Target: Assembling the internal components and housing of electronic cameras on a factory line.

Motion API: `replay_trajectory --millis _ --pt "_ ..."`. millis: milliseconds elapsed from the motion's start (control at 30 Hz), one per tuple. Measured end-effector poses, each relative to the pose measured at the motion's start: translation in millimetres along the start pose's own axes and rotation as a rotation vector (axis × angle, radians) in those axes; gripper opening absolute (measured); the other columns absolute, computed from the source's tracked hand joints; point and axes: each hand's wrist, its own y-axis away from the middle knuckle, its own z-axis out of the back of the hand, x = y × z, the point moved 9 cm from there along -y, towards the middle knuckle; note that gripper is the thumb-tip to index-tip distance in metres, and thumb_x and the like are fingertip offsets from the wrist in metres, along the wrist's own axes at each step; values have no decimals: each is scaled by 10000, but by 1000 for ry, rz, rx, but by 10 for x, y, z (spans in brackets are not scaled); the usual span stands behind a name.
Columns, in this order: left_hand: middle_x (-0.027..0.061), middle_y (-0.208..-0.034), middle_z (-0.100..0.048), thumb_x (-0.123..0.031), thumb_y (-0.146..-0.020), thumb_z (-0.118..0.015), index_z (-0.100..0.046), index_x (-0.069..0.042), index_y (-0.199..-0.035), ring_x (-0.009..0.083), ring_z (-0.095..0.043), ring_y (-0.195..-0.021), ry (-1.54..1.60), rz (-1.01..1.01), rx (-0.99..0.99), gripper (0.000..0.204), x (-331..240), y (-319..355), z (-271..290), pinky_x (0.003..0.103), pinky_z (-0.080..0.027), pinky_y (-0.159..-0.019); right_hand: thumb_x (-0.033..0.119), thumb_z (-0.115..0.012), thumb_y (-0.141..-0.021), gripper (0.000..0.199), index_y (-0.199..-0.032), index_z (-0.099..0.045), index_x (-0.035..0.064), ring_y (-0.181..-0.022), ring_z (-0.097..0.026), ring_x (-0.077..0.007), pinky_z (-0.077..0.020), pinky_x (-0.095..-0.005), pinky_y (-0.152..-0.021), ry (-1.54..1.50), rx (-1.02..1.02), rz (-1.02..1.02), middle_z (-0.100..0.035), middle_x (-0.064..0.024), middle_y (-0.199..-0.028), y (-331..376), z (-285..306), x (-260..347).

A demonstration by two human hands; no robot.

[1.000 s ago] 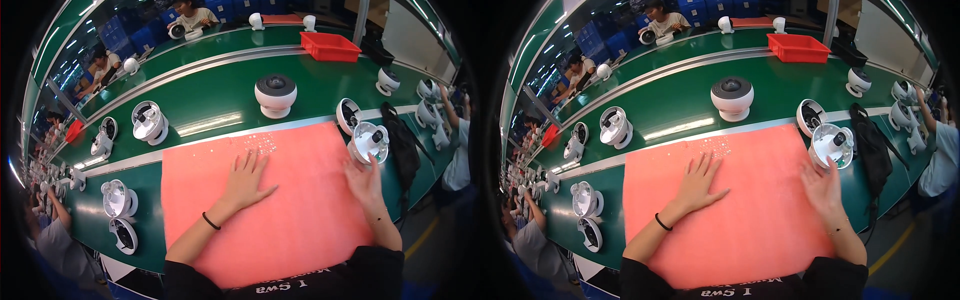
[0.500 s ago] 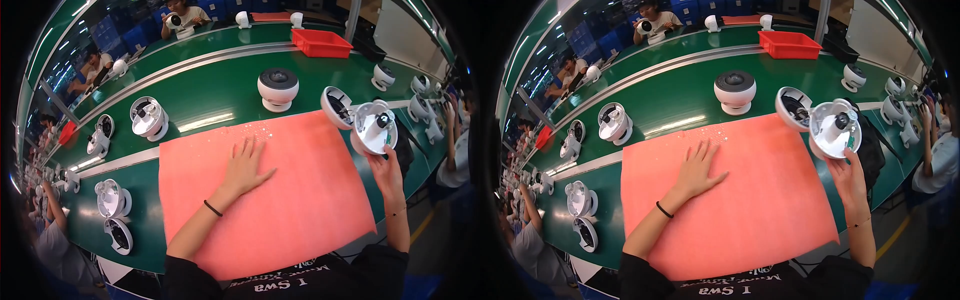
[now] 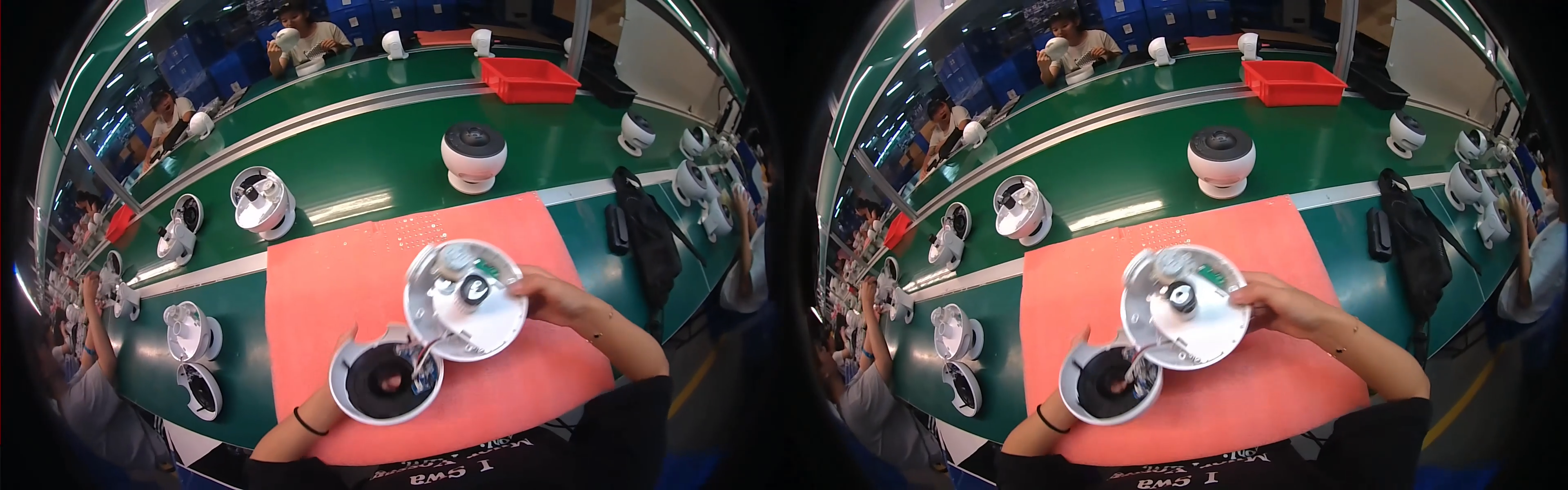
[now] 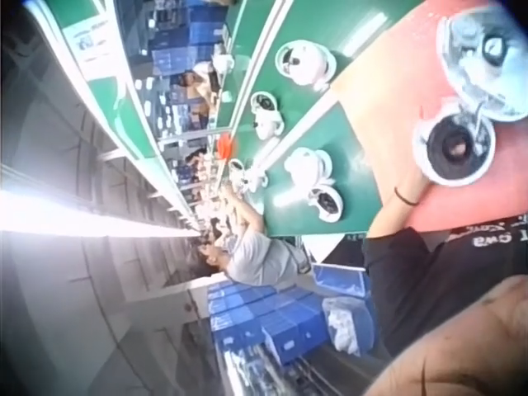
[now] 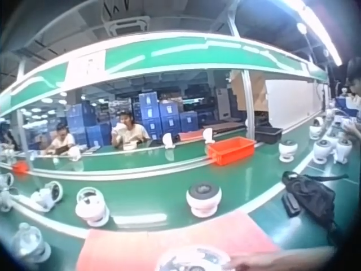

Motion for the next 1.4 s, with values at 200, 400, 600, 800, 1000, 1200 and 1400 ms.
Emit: replay_trajectory --millis 200,400,600,800,1000,1200,1400 --pt "263 -1290 -425 -399 -786 -377 -297 45 -1337 380 -489 -1134 -290 -195 -330 712 -74 531 138 477 -413 -963 285 -558 -867 411 -1191 -520 36 -979 -556 -162 -446 -317 -880 612 164 48 -591 -66 -1081 -526 -41 284" --pt "267 -1296 -403 -348 -730 -432 -260 50 -1342 380 -461 -1160 -661 -178 -539 750 -110 514 116 481 -407 -969 77 -731 -627 508 -1102 -554 66 -1015 -509 -288 -452 -365 -845 1671 -887 1160 -532 -106 -1055 -399 370 1432" --pt "256 -1293 -411 -369 -718 -433 -272 52 -1340 352 -456 -1167 -780 -197 -602 768 -166 629 132 453 -391 -979 84 -683 -638 282 -879 -540 51 -842 -526 -231 -478 -316 -739 1876 -979 1176 -511 -73 -870 -683 388 1415" --pt "255 -1266 -441 -369 -710 -430 -302 64 -1319 342 -475 -1149 -748 -200 -618 758 -176 763 127 438 -400 -973 40 -609 -651 168 -727 -464 80 -714 -518 -184 -475 -257 -533 2077 -919 1186 -455 -51 -744 -761 371 1408" --pt "250 -1286 -434 -395 -736 -428 -309 46 -1327 361 -469 -1161 -712 -227 -721 747 -60 826 135 459 -382 -992 86 -673 -662 276 -874 -500 50 -815 -542 -227 -489 -301 -640 2000 -924 1003 -506 -76 -863 -671 411 1435" --pt "226 -1352 -378 -452 -721 -434 -282 22 -1360 354 -428 -1210 -666 -137 -808 810 300 990 41 468 -337 -1024 70 -673 -727 508 -1186 -472 -15 -1075 -543 -248 -417 -345 -937 1132 -217 1018 -556 -151 -1130 52 -1110 1225" --pt "199 -1342 -320 -334 -803 -516 -136 -82 -1395 299 -370 -1226 -667 -312 -504 747 442 664 -168 408 -321 -1009 257 -586 -739 296 -1033 -591 231 -878 -582 -192 -487 -329 -749 1317 351 1390 -525 -23 -982 863 -2456 -122"
